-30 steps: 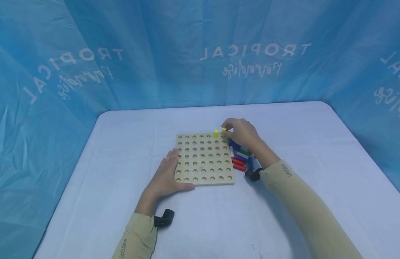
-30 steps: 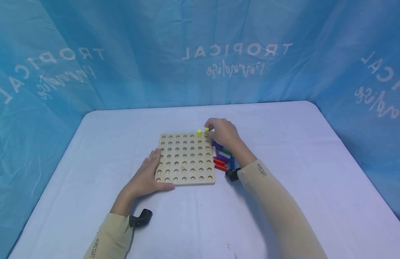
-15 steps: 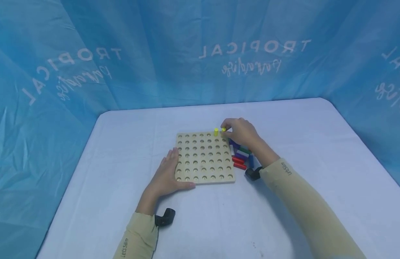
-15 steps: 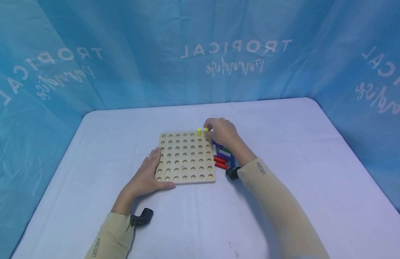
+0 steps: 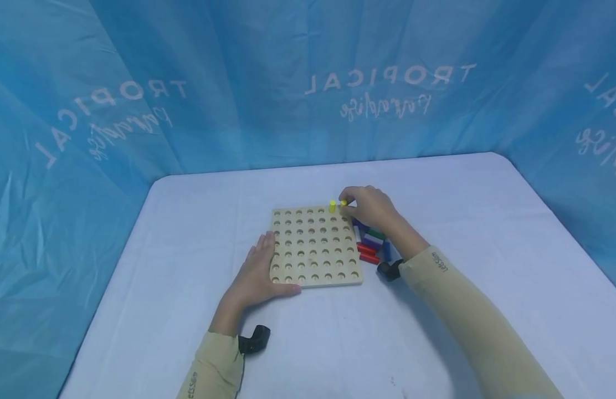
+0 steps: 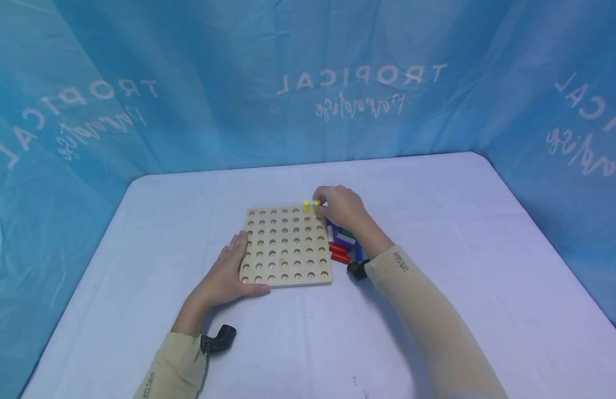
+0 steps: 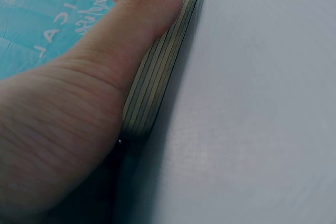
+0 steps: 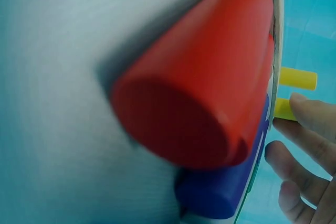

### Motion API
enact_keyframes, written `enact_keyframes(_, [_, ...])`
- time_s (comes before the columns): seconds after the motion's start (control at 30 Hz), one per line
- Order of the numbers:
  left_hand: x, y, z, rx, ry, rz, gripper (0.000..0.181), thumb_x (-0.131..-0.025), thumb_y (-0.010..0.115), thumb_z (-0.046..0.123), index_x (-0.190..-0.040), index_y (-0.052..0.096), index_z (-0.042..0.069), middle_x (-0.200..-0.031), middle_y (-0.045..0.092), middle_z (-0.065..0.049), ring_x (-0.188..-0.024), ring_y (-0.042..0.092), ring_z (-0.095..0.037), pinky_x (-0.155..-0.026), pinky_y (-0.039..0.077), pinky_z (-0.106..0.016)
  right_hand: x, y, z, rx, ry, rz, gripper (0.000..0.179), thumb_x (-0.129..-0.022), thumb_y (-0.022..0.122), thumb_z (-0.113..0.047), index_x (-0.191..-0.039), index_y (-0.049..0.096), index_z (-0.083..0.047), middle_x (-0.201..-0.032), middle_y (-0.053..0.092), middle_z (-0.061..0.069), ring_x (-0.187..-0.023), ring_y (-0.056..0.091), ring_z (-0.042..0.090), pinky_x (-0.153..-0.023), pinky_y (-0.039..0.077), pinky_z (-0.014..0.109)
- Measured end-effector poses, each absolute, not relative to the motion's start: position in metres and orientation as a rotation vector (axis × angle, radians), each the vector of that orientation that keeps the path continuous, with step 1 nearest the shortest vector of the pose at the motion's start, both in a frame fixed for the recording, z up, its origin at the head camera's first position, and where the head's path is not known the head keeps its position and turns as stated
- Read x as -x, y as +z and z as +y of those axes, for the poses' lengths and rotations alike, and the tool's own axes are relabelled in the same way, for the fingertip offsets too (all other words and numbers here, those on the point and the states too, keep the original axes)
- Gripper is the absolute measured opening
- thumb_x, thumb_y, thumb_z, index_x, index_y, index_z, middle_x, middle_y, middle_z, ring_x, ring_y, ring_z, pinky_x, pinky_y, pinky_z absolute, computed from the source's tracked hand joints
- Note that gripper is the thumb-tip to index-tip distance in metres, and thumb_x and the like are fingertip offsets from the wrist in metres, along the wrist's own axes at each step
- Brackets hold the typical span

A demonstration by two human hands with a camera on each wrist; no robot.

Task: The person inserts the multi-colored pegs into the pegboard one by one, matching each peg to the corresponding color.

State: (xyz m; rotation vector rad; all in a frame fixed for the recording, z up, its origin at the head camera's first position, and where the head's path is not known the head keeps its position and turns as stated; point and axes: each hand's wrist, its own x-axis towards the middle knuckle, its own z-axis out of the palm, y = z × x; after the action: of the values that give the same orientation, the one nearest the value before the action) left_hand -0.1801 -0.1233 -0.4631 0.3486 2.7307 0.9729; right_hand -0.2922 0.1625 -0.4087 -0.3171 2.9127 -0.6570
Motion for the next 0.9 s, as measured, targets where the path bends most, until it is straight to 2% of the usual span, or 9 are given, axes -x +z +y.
enact_keyframes(0.37, [0.179, -0.463, -0.123, -0.346, 0.954, 2.734, 0.143, -0.060, 0.085, 0.066, -0.160, 0.000, 0.010, -0.169, 0.000, -0.007, -0.157, -0.004, -0.023, -0.129, 0.001, -0.042, 0.290, -0.408, 0.165, 0.309, -0.660, 2.902, 0.042, -0.092, 0.071, -0.028, -0.132, 0.063, -0.017, -0.124, 0.069, 0.005, -0.121, 0.061, 0.028, -0.105, 0.048, 0.052])
enact_keyframes(0.9, [0.178, -0.462, -0.123, -0.352, 0.964, 2.736, 0.144, -0.060, 0.086, 0.065, -0.160, 0.001, 0.008, -0.169, 0.001, -0.008, -0.157, -0.003, -0.024, -0.129, 0.002, -0.042, 0.288, -0.399, 0.176, 0.237, -0.627, 2.893, 0.046, -0.090, 0.074, -0.031, -0.132, 0.061, -0.020, -0.124, 0.068, 0.003, -0.122, 0.059, 0.028, -0.105, 0.047, 0.054])
